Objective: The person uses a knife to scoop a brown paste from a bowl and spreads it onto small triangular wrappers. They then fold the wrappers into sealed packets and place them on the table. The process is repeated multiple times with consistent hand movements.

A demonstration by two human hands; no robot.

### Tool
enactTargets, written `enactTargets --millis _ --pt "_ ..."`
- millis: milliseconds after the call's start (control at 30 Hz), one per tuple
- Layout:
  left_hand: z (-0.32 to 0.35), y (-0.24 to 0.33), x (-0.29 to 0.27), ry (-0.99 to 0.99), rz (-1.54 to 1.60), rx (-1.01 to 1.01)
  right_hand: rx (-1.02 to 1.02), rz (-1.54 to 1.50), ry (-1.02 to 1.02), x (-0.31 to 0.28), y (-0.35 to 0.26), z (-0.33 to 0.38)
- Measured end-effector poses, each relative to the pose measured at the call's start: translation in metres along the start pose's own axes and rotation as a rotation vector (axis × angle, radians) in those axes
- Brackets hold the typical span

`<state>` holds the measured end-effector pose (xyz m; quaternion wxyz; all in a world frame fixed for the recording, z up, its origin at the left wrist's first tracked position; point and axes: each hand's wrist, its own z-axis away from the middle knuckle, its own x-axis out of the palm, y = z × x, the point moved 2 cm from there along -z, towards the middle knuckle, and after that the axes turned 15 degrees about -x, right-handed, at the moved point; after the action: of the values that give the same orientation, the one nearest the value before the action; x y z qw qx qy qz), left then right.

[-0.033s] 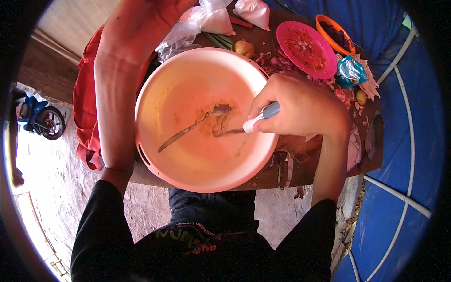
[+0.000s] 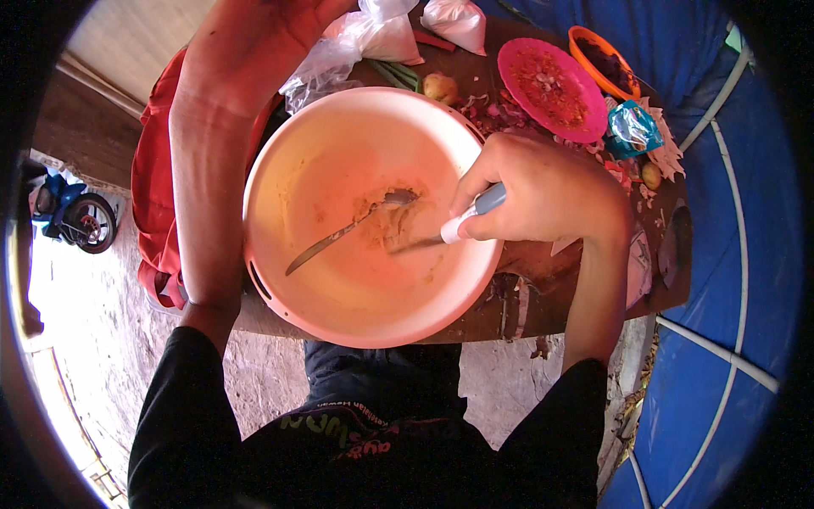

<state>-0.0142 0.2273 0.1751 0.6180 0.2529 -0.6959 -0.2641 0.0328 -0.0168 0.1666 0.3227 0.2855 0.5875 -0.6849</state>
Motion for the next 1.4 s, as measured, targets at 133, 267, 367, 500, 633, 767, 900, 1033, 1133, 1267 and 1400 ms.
enactTargets --millis 133,267,367,500,633,767,900,1033,1133,1267,1400 --pt "-0.004 0.006 -0.006 -0.052 -0.005 -0.009 0.033 -0.190 0.043 -0.017 0.015 0.012" --pt "-0.012 0.005 -0.002 -0.084 0.004 0.137 -0.303 -0.077 0.306 -0.066 0.001 0.038" --pt "-0.003 0.006 -0.002 0.080 -0.067 0.133 -0.112 -0.282 0.642 -0.087 -0.014 0.061" --pt "0.001 0.006 0.002 0.084 -0.041 0.147 -0.217 -0.136 0.961 -0.083 -0.023 0.055" --pt "0.002 0.003 0.006 0.116 -0.084 0.138 -0.189 0.313 0.973 -0.069 -0.031 0.037" --pt "0.003 0.002 0.012 0.131 -0.085 0.142 -0.210 0.455 0.931 -0.065 -0.040 0.028" --pt "0.005 0.001 0.016 0.161 -0.076 0.154 -0.209 0.466 0.939 -0.061 -0.043 0.023" --pt "0.005 0.000 0.014 0.149 -0.041 0.150 -0.145 0.503 0.933 -0.055 -0.046 0.022" --pt "0.004 0.000 0.009 0.139 -0.026 0.126 -0.109 0.538 0.930 -0.053 -0.048 0.022" --pt "0.003 0.000 0.006 0.161 -0.010 0.122 -0.090 0.551 0.927 -0.053 -0.047 0.023" --pt "0.002 0.000 0.007 0.139 -0.018 0.118 -0.099 0.570 0.918 -0.055 -0.050 0.032"
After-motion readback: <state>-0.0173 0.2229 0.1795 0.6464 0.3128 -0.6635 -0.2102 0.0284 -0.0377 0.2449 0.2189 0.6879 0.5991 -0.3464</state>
